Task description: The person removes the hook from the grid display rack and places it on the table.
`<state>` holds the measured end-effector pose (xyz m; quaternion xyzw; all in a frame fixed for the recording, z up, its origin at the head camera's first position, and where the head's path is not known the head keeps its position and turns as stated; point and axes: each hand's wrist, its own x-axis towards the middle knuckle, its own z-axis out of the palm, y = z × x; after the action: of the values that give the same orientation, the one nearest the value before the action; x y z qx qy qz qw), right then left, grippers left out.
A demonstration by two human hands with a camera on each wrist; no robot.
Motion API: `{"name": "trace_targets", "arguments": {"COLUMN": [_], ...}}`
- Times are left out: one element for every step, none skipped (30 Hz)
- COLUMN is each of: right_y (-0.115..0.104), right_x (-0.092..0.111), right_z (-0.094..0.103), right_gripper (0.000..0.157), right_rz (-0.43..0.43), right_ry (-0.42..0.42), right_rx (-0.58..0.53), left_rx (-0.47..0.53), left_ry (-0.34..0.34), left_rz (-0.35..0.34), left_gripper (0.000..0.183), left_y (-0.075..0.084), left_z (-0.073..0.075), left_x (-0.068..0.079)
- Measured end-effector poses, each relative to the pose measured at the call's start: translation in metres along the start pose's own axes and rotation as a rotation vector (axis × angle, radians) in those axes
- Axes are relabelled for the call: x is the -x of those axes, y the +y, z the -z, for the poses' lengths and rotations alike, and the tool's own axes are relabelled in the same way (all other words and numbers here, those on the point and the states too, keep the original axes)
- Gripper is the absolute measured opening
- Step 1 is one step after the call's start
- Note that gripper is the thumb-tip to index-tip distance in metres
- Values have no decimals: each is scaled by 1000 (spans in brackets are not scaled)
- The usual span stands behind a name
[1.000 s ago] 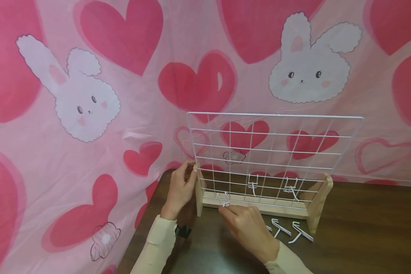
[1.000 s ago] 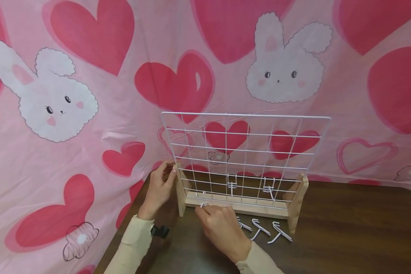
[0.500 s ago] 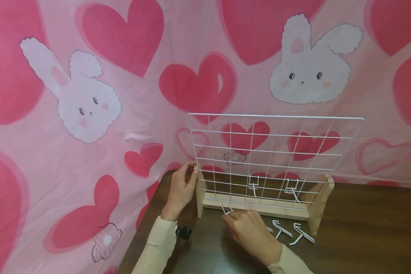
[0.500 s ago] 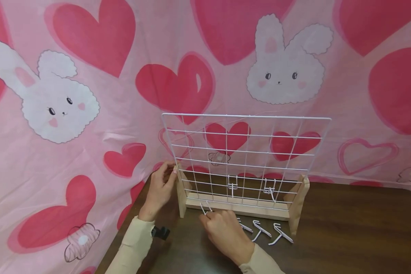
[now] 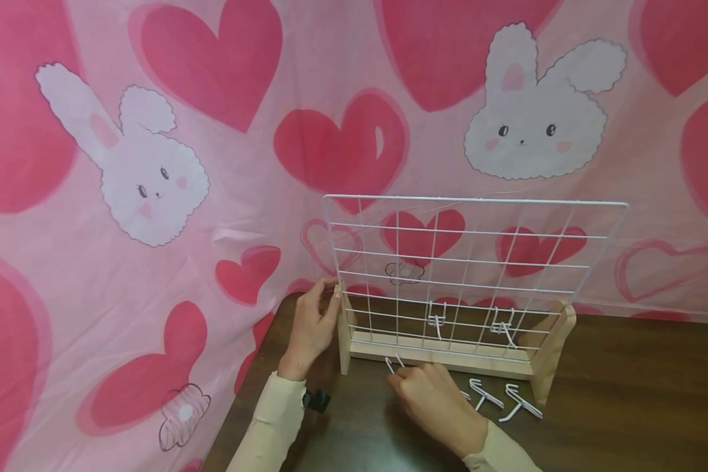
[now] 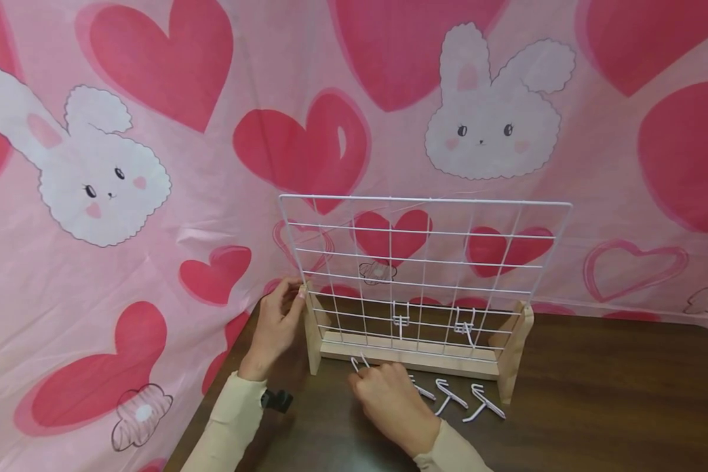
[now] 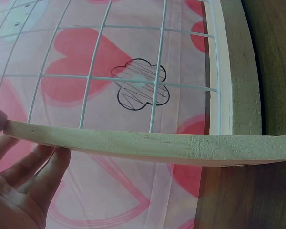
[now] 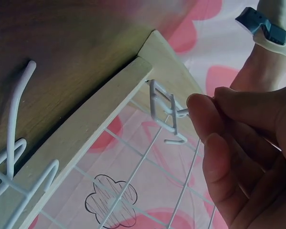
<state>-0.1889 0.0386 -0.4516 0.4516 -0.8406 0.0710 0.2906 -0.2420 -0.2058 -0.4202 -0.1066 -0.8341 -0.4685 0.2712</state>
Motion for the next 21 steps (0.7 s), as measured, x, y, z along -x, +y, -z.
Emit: {"name": "trace_targets", "arguments": {"right_y": [0, 0, 0, 1, 1, 1, 1, 1, 1, 1, 1, 1, 0, 0, 0, 0, 0, 1, 1, 1, 1], "right_x": [0, 0, 0, 0, 0, 0, 0, 1, 1, 1, 2, 2, 3, 3, 3, 3, 3, 3, 3, 3, 3], "right_z": [0, 0, -1, -1, -1, -1, -2, -2, -3, -4, -4, -5, -6, -6, -7, -7, -7, -7, -7, -8, -8], "right_gripper": [24, 24, 25, 26, 26, 27, 27, 27, 28, 28, 28, 28, 28, 28, 28, 28, 28, 28, 28, 28, 27], "right_rz": [-1, -2, -5, -9, -12, -16, -19, -23, -26, -28, -30, -33, -34, -37, -39, -41, -43, -44, -45, -47, -48], "right_ry": [-4, -9, -15, -23, -31, -40, -47, -54, -60, -64, -67, -70, -72, -73, -74, -75, -76, -77, -78, -80, -83], "right_rx": [4, 6, 7, 7, 7, 7, 7, 6, 6, 7, 8, 8, 9, 9, 8, 7, 6, 4, 4, 3, 3], "left_rx": [-3, -5, -5, -5, -8, -9, -9, -8, -6, -8, -7, -6, -6, -7, -8, -7, -6, -9, -11, -11, -10], "left_ry": [2, 4, 4, 5, 5, 5, 5, 4, 3, 2, 2, 1, 0, -1, -1, -1, -1, 0, 1, 2, 2], "left_rz": [-3, -9, -8, -9, -8, -6, -6, -5, 1, -1, -1, -1, -2, -1, -1, -2, 0, -3, -3, -1, 0], "left_gripper": [22, 22, 23, 23, 23, 22, 22, 22, 21, 21, 21, 21, 21, 21, 21, 22, 22, 22, 22, 22, 22], "left_y": [0, 0, 0, 0, 0, 0, 0, 0, 0, 0, 0, 0, 0, -1, -1, -1, -1, -1, -1, -1, -1], "left_z": [0, 0, 0, 0, 0, 0, 0, 0, 0, 0, 0, 0, 0, 0, 0, 0, 0, 0, -1, -1, -1], "left_x": [0, 0, 0, 0, 0, 0, 1, 1, 1, 1, 2, 2, 2, 2, 2, 2, 1, 1, 1, 1, 1]}}
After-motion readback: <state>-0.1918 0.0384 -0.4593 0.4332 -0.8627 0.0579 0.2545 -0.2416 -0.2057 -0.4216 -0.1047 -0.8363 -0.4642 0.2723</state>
